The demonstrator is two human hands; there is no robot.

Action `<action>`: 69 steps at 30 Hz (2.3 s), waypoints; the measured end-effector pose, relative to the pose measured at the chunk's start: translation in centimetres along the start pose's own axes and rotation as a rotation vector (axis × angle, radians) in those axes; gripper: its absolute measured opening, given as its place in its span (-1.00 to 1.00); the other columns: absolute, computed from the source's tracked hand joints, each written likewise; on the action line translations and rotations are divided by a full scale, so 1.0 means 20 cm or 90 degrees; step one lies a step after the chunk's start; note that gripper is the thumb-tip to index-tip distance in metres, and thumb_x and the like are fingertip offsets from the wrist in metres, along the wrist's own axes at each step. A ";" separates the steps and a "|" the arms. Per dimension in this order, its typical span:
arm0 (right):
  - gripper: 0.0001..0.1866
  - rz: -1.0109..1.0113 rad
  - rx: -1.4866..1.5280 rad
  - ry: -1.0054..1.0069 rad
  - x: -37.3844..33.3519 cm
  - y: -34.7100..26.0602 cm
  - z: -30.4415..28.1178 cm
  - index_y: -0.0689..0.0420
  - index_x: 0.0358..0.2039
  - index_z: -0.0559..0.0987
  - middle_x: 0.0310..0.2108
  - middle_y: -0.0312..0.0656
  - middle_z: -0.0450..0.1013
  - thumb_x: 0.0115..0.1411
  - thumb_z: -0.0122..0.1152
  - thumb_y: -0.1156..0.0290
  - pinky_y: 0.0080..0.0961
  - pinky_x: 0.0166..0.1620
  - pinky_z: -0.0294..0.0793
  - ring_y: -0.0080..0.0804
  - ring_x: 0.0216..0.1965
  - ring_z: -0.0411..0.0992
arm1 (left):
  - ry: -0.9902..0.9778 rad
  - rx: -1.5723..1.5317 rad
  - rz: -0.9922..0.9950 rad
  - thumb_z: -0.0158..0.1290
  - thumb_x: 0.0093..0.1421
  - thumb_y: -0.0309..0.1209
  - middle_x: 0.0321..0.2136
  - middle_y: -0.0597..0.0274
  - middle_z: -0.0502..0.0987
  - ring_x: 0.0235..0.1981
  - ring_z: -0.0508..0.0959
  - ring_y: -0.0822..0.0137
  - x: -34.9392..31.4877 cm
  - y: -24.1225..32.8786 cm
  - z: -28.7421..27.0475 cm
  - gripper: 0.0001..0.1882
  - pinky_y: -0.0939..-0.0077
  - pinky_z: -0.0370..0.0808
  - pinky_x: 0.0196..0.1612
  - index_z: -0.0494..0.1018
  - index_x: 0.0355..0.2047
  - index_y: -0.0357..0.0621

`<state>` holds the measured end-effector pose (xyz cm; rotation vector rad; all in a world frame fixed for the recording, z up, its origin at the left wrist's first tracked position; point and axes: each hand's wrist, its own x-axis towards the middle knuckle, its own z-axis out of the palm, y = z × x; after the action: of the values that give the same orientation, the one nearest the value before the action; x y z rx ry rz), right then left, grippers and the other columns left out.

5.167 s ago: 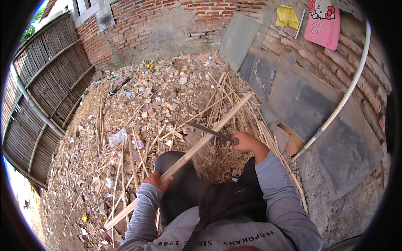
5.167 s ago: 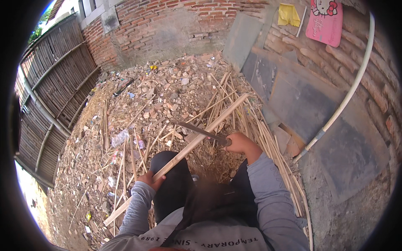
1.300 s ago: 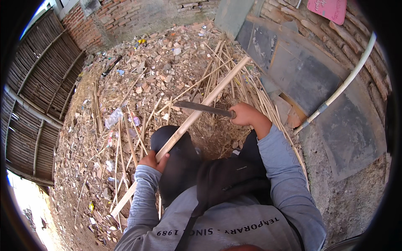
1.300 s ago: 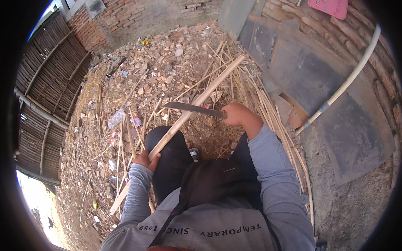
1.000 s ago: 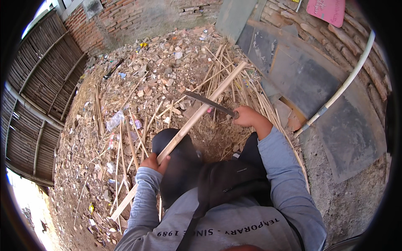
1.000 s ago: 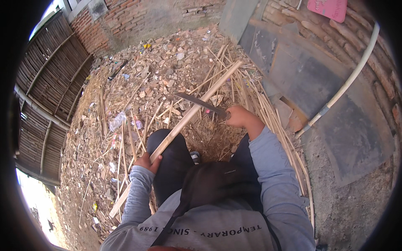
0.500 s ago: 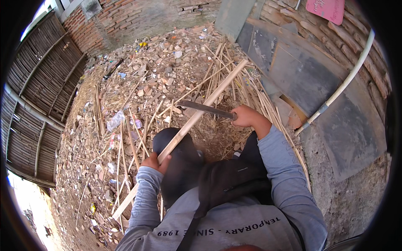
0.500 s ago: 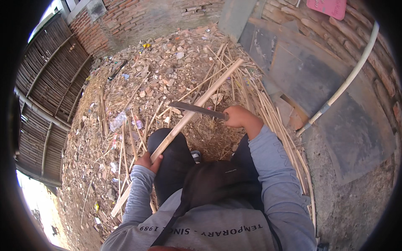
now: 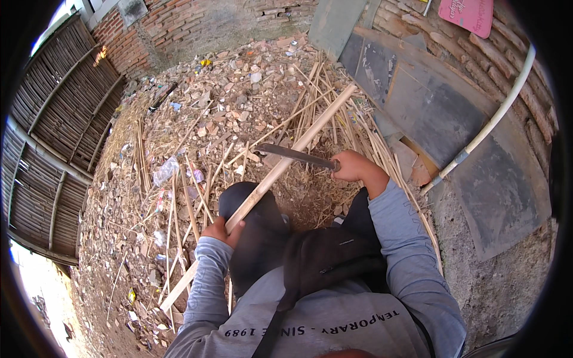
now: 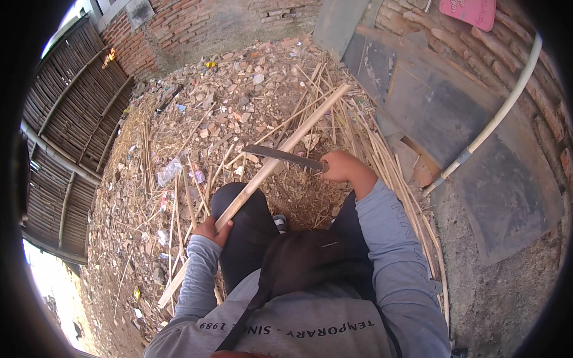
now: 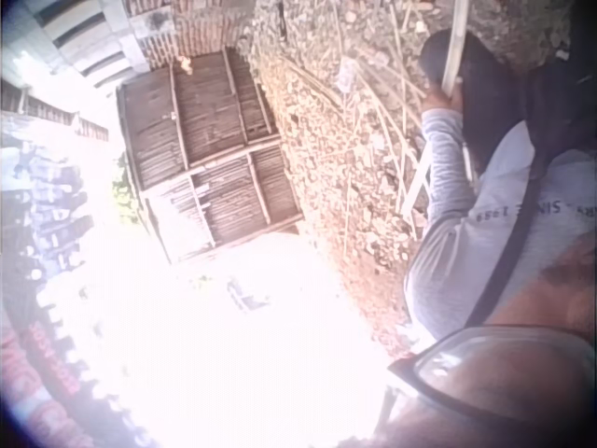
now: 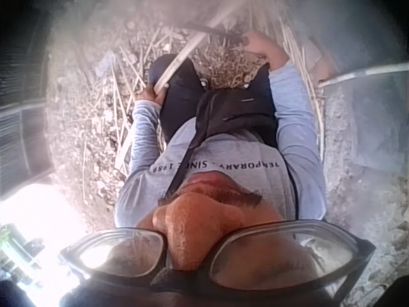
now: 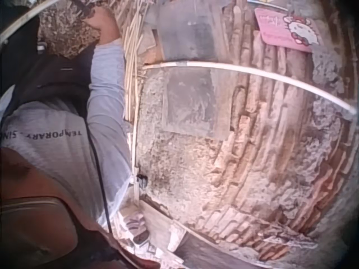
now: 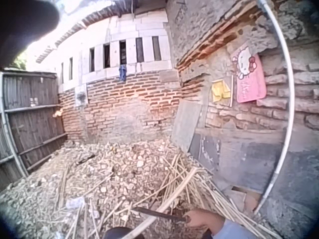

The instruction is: The person uses a billhook tool to shave thin layers off a piece of wood, working by hand in an outdoor setting with debris and wood shavings on the ground.

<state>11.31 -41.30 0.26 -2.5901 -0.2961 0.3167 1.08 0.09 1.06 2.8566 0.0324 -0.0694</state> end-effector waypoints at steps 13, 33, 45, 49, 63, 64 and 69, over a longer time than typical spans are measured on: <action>-0.64 0.015 -0.006 -0.007 -0.01 -0.02 -0.01 0.11 -0.23 0.62 -0.39 0.01 0.55 -0.07 0.31 0.26 -0.20 -0.21 0.48 -0.03 -0.28 0.53 | 0.003 -0.015 0.005 0.04 0.10 0.24 -0.55 -0.26 0.53 -0.42 0.58 -0.25 0.00 -0.01 0.02 -0.33 -0.01 0.50 -0.30 0.41 -0.41 -0.26; -0.69 -0.050 0.029 0.043 0.03 0.07 0.08 0.15 -0.31 0.62 -0.51 -0.01 0.51 -0.05 0.37 0.25 -0.22 -0.30 0.44 -0.08 -0.41 0.51 | 0.035 -0.018 0.033 0.07 0.10 0.21 -0.58 -0.24 0.52 -0.45 0.56 -0.25 0.00 -0.03 0.04 -0.35 -0.02 0.49 -0.35 0.38 -0.47 -0.25; -0.62 -0.014 0.018 0.007 0.02 0.04 0.05 0.12 -0.24 0.62 -0.40 -0.03 0.55 -0.07 0.38 0.21 -0.18 -0.23 0.47 -0.06 -0.29 0.53 | 0.052 -0.019 0.042 0.09 0.10 0.20 -0.60 -0.21 0.51 -0.47 0.56 -0.25 0.00 -0.02 0.05 -0.36 0.01 0.49 -0.38 0.39 -0.46 -0.25; -0.63 -0.009 0.018 -0.003 0.02 0.03 0.04 0.11 -0.24 0.62 -0.41 -0.03 0.55 -0.07 0.37 0.21 -0.18 -0.23 0.47 -0.07 -0.29 0.53 | 0.055 -0.012 0.045 0.10 0.09 0.21 -0.61 -0.19 0.51 -0.48 0.56 -0.23 0.01 -0.02 0.05 -0.36 0.02 0.49 -0.39 0.38 -0.48 -0.24; -0.52 0.020 -0.017 -0.005 0.02 0.02 0.04 0.08 -0.09 0.61 -0.23 0.04 0.55 -0.05 0.37 0.18 -0.18 -0.06 0.47 -0.03 -0.14 0.51 | 0.051 -0.025 0.024 0.11 0.09 0.19 -0.61 -0.18 0.51 -0.46 0.57 -0.23 0.00 0.02 0.02 -0.38 0.02 0.49 -0.37 0.40 -0.48 -0.24; -0.52 0.020 -0.020 -0.004 0.00 0.01 0.04 0.08 -0.09 0.61 -0.23 0.04 0.55 -0.05 0.37 0.18 -0.18 -0.06 0.47 -0.03 -0.14 0.51 | 0.041 -0.018 0.019 0.11 0.09 0.20 -0.60 -0.19 0.52 -0.45 0.57 -0.23 -0.01 0.02 0.02 -0.37 0.01 0.49 -0.36 0.40 -0.48 -0.24; -0.59 0.030 0.027 -0.008 0.00 -0.03 -0.03 0.10 -0.17 0.62 -0.32 0.03 0.55 -0.04 0.36 0.18 -0.17 -0.13 0.47 0.00 -0.21 0.52 | 0.033 -0.031 0.011 0.07 0.08 0.25 -0.56 -0.21 0.53 -0.42 0.57 -0.24 0.01 -0.04 0.04 -0.34 -0.02 0.49 -0.33 0.41 -0.46 -0.24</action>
<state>11.29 -41.07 1.00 -2.5576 -0.2296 0.3526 1.32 0.63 0.10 2.8085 0.0197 0.0095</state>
